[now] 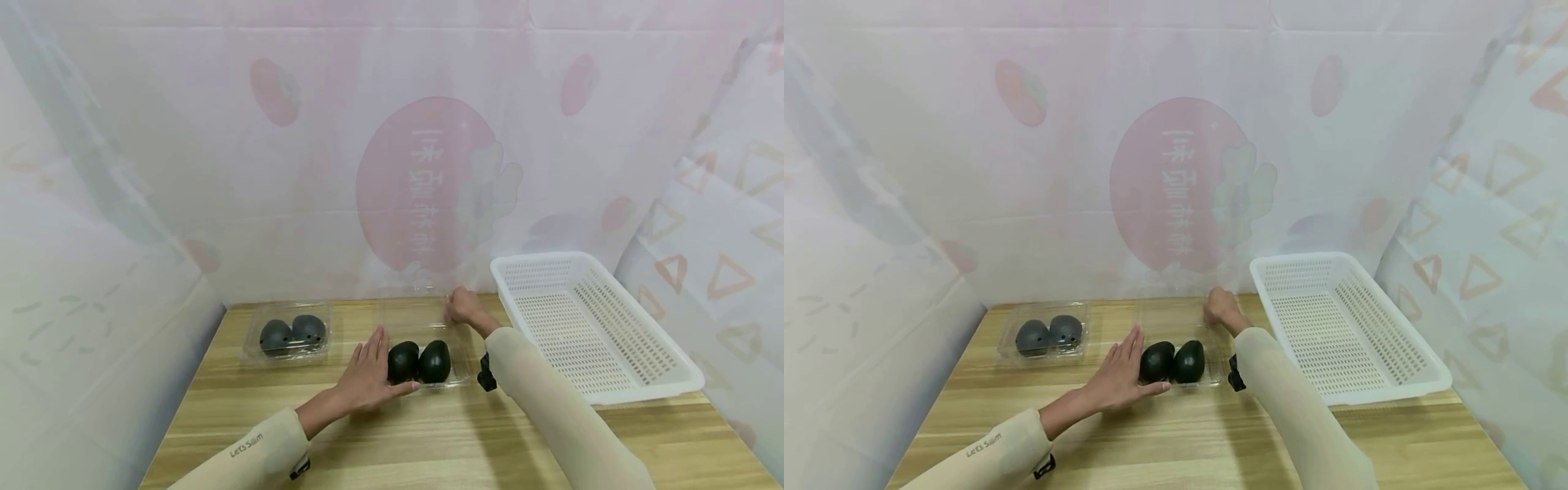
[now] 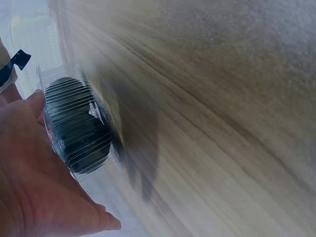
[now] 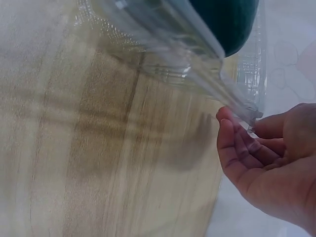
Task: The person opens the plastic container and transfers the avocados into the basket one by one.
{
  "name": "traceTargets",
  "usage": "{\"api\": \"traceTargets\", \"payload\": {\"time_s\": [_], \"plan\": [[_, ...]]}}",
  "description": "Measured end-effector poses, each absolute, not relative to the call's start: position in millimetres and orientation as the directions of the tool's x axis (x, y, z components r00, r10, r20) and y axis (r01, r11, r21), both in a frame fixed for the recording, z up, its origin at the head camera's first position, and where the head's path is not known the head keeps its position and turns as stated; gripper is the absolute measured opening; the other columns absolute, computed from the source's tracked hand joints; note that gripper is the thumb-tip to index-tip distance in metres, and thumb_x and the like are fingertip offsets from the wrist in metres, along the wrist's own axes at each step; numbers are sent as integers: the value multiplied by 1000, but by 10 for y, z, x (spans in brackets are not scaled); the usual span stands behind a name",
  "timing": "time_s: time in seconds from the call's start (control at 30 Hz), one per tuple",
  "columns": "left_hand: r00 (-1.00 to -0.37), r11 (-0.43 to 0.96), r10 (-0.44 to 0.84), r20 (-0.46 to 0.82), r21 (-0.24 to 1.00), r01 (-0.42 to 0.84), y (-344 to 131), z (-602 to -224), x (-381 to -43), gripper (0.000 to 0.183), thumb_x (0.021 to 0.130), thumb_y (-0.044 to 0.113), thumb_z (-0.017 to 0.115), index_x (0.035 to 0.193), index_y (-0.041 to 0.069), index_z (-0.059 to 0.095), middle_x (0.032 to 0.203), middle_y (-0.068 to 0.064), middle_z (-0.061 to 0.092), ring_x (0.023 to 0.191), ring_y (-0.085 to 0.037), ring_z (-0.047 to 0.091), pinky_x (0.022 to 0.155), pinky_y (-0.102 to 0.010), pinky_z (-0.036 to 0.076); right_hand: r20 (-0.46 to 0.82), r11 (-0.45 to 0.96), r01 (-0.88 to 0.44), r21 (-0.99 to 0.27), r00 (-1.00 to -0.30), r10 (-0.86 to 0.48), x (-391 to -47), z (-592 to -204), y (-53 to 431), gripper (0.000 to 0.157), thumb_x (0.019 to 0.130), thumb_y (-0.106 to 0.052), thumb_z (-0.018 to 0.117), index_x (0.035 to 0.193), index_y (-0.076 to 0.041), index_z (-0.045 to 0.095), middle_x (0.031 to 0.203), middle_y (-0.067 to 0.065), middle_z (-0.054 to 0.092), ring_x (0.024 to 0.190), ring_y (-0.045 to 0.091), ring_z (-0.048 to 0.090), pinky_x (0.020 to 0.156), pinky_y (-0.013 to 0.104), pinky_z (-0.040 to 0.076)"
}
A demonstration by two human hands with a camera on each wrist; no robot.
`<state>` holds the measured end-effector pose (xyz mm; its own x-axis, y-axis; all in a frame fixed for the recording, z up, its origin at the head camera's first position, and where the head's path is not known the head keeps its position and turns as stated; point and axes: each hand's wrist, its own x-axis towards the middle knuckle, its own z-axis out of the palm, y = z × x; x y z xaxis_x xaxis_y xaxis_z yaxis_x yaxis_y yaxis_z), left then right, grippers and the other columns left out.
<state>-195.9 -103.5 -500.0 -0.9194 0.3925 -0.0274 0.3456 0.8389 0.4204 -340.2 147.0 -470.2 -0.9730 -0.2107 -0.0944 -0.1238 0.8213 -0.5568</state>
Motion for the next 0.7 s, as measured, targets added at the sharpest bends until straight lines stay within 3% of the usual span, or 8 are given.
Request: {"api": "traceTargets", "payload": {"time_s": [0.1,0.27,0.43,0.7], "plan": [[-919,837,395,-20,420,350,-1020,-5011,-1951,122,93,76,62,167,-8,11,175,-26,7,161,-42,18,127,-64,19,-108,839,-148,-524,-965,-238,-3393,-4723,1496,49,89,5,50,50,-19,35,47,-6,37,47,11,30,51,26,32],[-917,838,397,-19,415,354,-998,-5026,-1939,121,94,76,61,167,-6,10,175,-25,6,161,-42,17,126,-64,19,-106,862,-190,-469,-957,-268,-3366,-4737,1511,51,93,2,50,47,-19,42,47,-6,46,45,11,38,53,26,35],[-920,835,390,-27,431,342,-996,-4994,-1913,120,95,75,61,167,-7,10,175,-26,5,161,-42,17,126,-64,19,-104,866,-196,-459,-957,-272,-3364,-4710,1471,49,91,3,51,48,-18,41,47,-5,43,44,11,36,49,26,33],[-925,832,380,-26,446,329,-1001,-4973,-1913,121,94,74,62,167,-6,8,175,-25,5,161,-42,18,126,-63,20,-95,903,-188,-387,-966,-242,-3357,-4639,1400,41,96,-7,54,57,-15,42,55,-1,43,52,16,39,52,29,34]]}}
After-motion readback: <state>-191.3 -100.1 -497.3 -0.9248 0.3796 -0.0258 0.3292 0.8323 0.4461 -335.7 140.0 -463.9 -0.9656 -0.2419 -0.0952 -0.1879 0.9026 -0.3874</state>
